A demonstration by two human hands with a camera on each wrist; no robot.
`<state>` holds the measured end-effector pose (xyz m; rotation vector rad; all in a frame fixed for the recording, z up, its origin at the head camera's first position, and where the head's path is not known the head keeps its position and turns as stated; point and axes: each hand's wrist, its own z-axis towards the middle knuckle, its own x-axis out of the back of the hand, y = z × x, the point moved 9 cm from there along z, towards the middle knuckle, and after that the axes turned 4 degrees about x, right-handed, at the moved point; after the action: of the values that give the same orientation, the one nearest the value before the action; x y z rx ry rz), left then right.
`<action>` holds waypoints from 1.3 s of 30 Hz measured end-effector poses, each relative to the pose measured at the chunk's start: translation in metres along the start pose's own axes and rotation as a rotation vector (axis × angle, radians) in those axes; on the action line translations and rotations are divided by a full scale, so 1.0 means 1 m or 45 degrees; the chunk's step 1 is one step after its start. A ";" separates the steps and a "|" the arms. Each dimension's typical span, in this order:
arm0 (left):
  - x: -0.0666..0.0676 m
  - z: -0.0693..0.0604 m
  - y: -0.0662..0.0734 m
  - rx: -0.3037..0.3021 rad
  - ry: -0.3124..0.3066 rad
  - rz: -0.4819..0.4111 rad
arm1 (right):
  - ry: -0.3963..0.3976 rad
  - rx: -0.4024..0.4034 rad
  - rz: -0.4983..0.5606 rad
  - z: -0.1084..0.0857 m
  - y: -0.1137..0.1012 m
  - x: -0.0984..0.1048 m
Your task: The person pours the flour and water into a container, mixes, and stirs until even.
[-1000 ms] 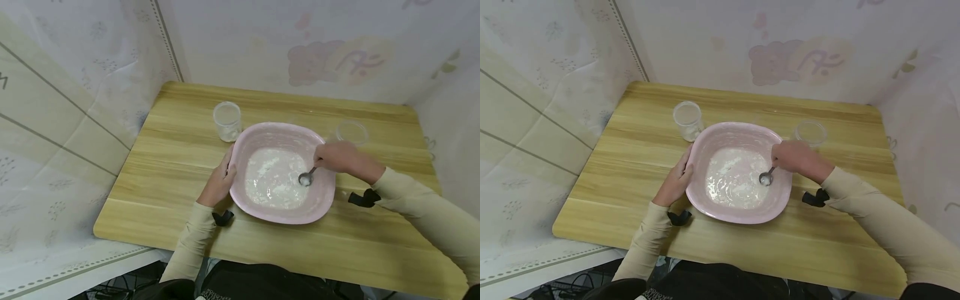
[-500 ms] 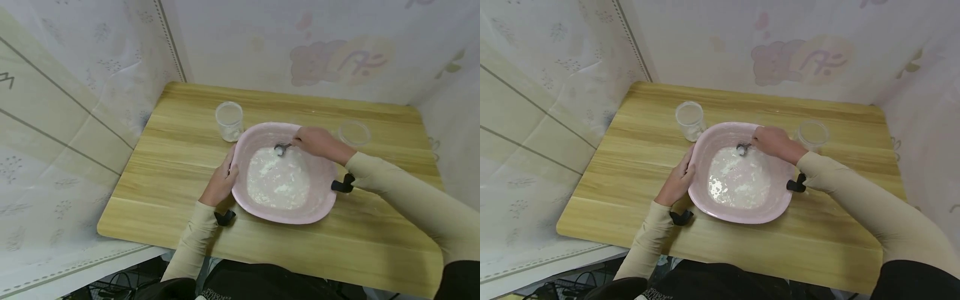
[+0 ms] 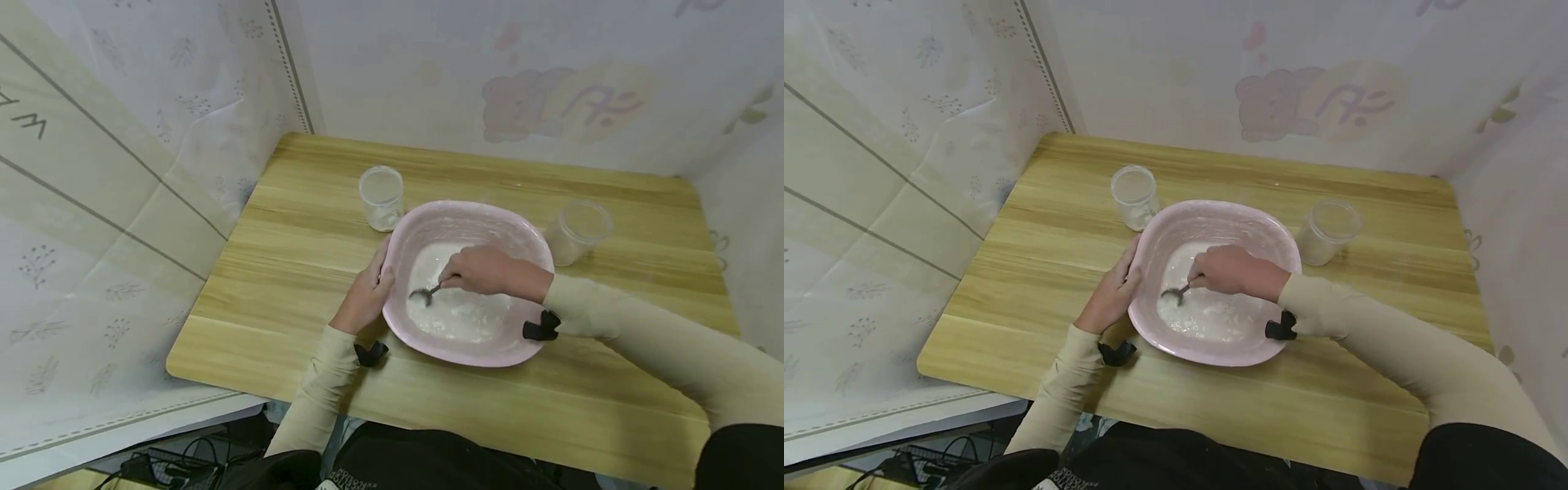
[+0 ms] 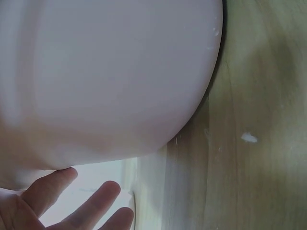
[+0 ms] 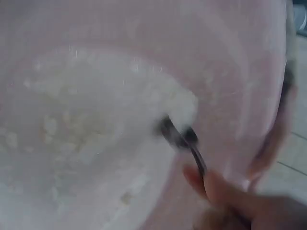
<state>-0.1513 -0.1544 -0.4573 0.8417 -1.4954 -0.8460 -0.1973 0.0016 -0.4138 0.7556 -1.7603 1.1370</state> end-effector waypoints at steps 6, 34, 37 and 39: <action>0.001 0.002 -0.001 -0.004 -0.007 -0.023 | -0.080 -0.076 -0.036 -0.026 -0.009 -0.011; -0.007 -0.002 -0.009 -0.002 -0.023 -0.110 | 0.059 -0.144 -0.017 -0.019 0.020 0.000; -0.006 0.000 -0.008 -0.004 -0.020 -0.108 | -0.087 -0.150 0.033 -0.027 0.011 -0.009; -0.005 0.001 -0.007 -0.004 -0.024 -0.111 | -0.163 -0.178 0.072 -0.036 0.011 -0.012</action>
<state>-0.1514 -0.1530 -0.4656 0.9039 -1.4821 -0.9230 -0.1892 0.0395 -0.4223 0.7116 -1.9572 1.0091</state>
